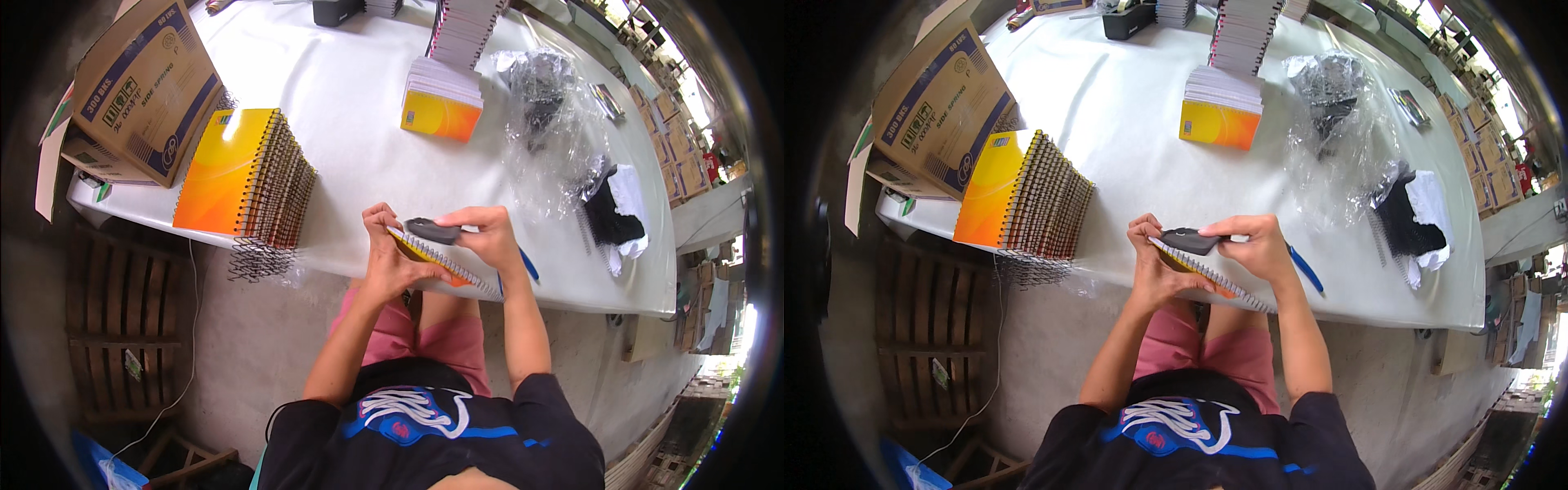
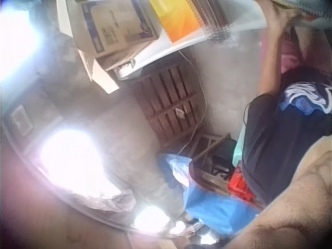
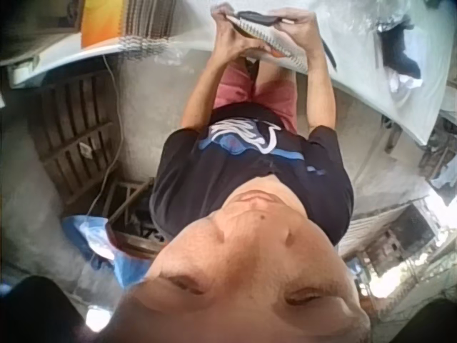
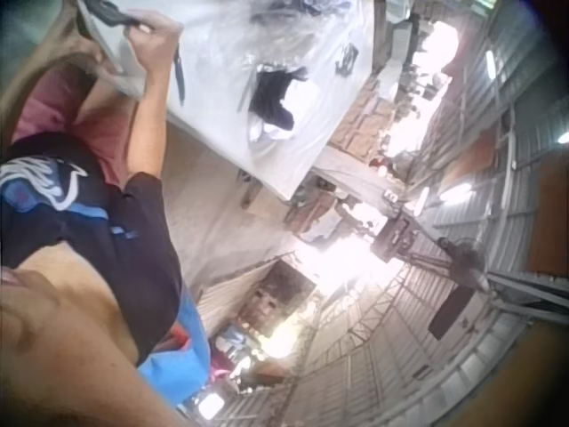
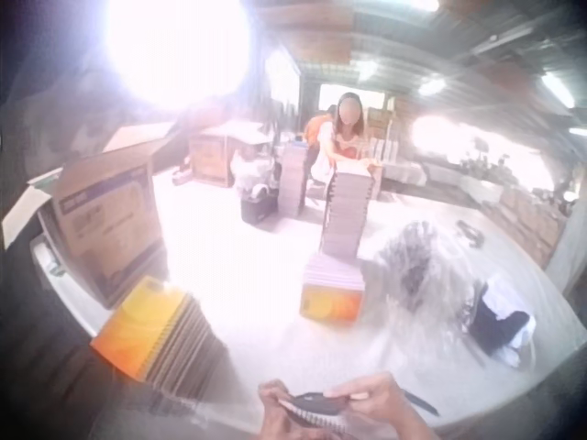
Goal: The person binds notebooks by threading metal coils through pre-punched holes, cutting the excess coil with pliers, and crimping the ends by hand.
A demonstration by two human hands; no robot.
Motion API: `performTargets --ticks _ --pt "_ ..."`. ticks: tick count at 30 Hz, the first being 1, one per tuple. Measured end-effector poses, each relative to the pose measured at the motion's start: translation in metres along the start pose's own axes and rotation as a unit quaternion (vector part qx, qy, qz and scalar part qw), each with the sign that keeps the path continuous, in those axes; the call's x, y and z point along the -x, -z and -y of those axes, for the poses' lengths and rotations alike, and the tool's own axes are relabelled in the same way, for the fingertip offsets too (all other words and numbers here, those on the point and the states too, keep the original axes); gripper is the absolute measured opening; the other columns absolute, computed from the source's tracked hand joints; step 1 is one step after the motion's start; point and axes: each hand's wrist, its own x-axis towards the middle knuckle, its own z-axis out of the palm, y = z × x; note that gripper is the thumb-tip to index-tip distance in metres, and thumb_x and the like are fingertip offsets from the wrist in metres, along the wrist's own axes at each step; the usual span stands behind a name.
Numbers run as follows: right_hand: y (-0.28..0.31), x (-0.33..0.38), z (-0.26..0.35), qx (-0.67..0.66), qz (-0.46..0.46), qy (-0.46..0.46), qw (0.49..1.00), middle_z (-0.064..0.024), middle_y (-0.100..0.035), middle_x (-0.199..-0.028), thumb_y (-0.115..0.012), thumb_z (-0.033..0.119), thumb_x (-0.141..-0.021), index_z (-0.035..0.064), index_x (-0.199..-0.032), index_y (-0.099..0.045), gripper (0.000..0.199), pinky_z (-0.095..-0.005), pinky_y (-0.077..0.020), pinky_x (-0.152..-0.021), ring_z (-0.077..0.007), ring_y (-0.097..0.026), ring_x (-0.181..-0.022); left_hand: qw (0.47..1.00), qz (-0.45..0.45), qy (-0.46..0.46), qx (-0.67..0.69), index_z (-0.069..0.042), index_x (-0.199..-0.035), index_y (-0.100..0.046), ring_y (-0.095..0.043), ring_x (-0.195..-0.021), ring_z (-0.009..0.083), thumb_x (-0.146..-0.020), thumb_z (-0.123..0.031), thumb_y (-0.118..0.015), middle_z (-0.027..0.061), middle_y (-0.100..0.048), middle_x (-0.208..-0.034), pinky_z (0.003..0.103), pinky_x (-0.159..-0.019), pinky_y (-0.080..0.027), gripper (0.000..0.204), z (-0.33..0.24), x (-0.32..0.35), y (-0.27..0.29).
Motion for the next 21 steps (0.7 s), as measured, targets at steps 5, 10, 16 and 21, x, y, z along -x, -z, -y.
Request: performTargets --ticks 5,10,16,21 --pt "-0.008 -0.007 0.002 0.124 0.032 -0.012 0.992 -0.0119 -0.071 -0.085 -0.061 -0.01 -0.063 0.0037 -0.088 -0.073 0.031 -0.0249 -0.0526 -0.072 -0.0159 -0.068 -0.077 1.0 0.0 0.019 0.004 -0.006 -0.1 -0.022 -0.032 -0.099 0.0221 -0.033 -0.042 -0.094 0.0098 -0.023 -0.101 0.033 -0.087 -0.037 0.105 -0.001 -0.001 0.001" --pt "-0.014 -0.001 0.0 0.01 0.015 0.023 1.0 -0.0111 -0.071 -0.083 -0.06 -0.009 -0.063 0.0035 -0.088 -0.073 0.031 -0.0244 -0.0524 -0.072 -0.0152 -0.068 -0.077 0.999 0.018 0.041 0.016 -0.005 -0.102 -0.02 -0.031 -0.1 0.0229 -0.032 -0.041 -0.095 0.0106 -0.023 -0.102 0.033 -0.087 -0.037 0.108 0.002 0.001 -0.004" --pt "0.005 -0.01 -0.005 0.18 -0.037 0.011 0.983 -0.0134 -0.069 -0.095 -0.059 -0.007 -0.067 0.0071 -0.093 -0.072 0.032 -0.0312 -0.0502 -0.084 -0.0236 -0.066 -0.09 0.998 0.028 0.017 -0.059 -0.002 -0.104 -0.022 -0.03 -0.103 0.0228 -0.038 -0.044 -0.093 0.0103 -0.023 -0.102 0.034 -0.087 -0.038 0.107 0.005 -0.002 -0.002" --pt "0.036 0.03 -0.02 0.522 -0.107 -0.163 0.83 -0.013 -0.041 -0.14 -0.064 0.027 -0.081 0.0138 -0.137 -0.043 0.061 -0.0511 -0.0245 -0.107 -0.0317 -0.04 -0.127 0.98 0.002 0.144 0.14 -0.001 -0.081 -0.051 -0.043 -0.067 0.0094 -0.076 -0.022 -0.077 0.0006 -0.045 -0.081 0.021 -0.064 -0.039 0.034 -0.008 -0.005 0.013"
